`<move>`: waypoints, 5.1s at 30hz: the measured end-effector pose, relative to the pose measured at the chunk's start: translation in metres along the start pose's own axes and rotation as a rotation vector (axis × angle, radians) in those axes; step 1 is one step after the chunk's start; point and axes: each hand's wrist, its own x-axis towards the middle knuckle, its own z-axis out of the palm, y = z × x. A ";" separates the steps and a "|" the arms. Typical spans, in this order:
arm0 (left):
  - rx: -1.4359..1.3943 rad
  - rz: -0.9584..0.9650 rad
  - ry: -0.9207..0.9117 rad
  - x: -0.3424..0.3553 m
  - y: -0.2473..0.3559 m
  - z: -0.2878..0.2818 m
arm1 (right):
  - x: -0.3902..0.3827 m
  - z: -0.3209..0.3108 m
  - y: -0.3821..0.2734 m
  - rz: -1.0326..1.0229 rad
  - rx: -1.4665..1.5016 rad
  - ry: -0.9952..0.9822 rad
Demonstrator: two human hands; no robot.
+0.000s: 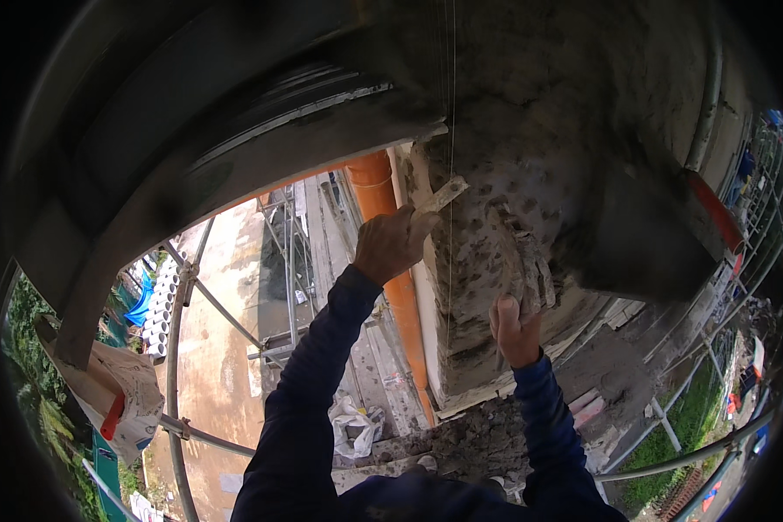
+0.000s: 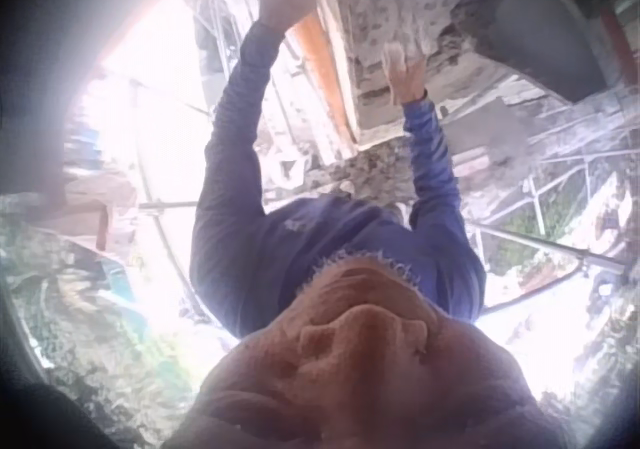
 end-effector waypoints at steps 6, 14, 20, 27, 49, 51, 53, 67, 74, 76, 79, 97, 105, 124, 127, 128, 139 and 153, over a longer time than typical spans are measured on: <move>-0.030 -0.019 0.008 -0.005 -0.003 -0.001 | 0.014 0.031 -0.086 -0.657 0.280 -0.129; 0.085 -0.003 0.117 -0.009 -0.015 0.019 | 0.049 0.006 -0.021 -0.103 -0.307 0.016; -0.027 0.007 0.097 -0.003 -0.003 0.013 | 0.021 0.024 -0.070 -0.667 0.056 -0.088; -0.200 -0.062 0.082 0.004 0.006 0.004 | 0.006 0.029 -0.120 -0.341 -0.214 0.122; 0.414 0.237 -0.084 0.047 0.016 -0.033 | 0.044 0.011 -0.201 -0.349 -0.092 -0.023; 0.255 -0.096 -0.191 0.044 0.029 -0.035 | 0.042 0.016 -0.217 -0.504 -0.061 0.021; 0.231 -0.006 -0.180 0.044 0.010 -0.035 | 0.049 0.022 -0.220 -0.712 -0.022 0.058; 0.280 -0.006 -0.178 0.040 0.032 -0.041 | 0.067 0.026 -0.177 -0.586 -0.104 0.040; 0.396 0.215 -0.204 0.044 0.012 -0.030 | 0.098 0.009 -0.147 -0.157 -0.585 -0.220; 0.359 0.300 -0.199 0.034 0.009 -0.032 | 0.079 0.015 -0.145 -0.250 -0.380 -0.132; 0.248 -0.051 -0.324 0.021 0.018 -0.028 | 0.060 0.021 -0.160 -0.418 -0.180 0.006; 0.321 0.125 0.055 -0.017 0.030 -0.002 | -0.025 0.016 -0.088 -0.129 0.050 0.071; 0.207 0.169 0.013 -0.060 0.044 0.007 | -0.065 0.000 -0.050 -0.060 0.136 0.151; 0.064 -0.292 -0.247 -0.230 0.097 0.034 | -0.103 -0.045 -0.043 0.030 0.324 0.288; 0.042 -0.413 -0.183 -0.212 0.088 0.029 | -0.105 -0.041 -0.043 0.066 0.298 0.268; 0.067 -0.359 -0.159 -0.204 0.080 0.025 | -0.106 -0.039 -0.043 0.081 0.263 0.256; -0.147 -0.304 0.075 -0.057 0.008 0.011 | -0.066 0.018 -0.064 -0.204 0.238 -0.007; -0.018 0.028 0.036 -0.004 -0.051 0.027 | -0.053 0.061 -0.062 -0.483 -0.037 0.019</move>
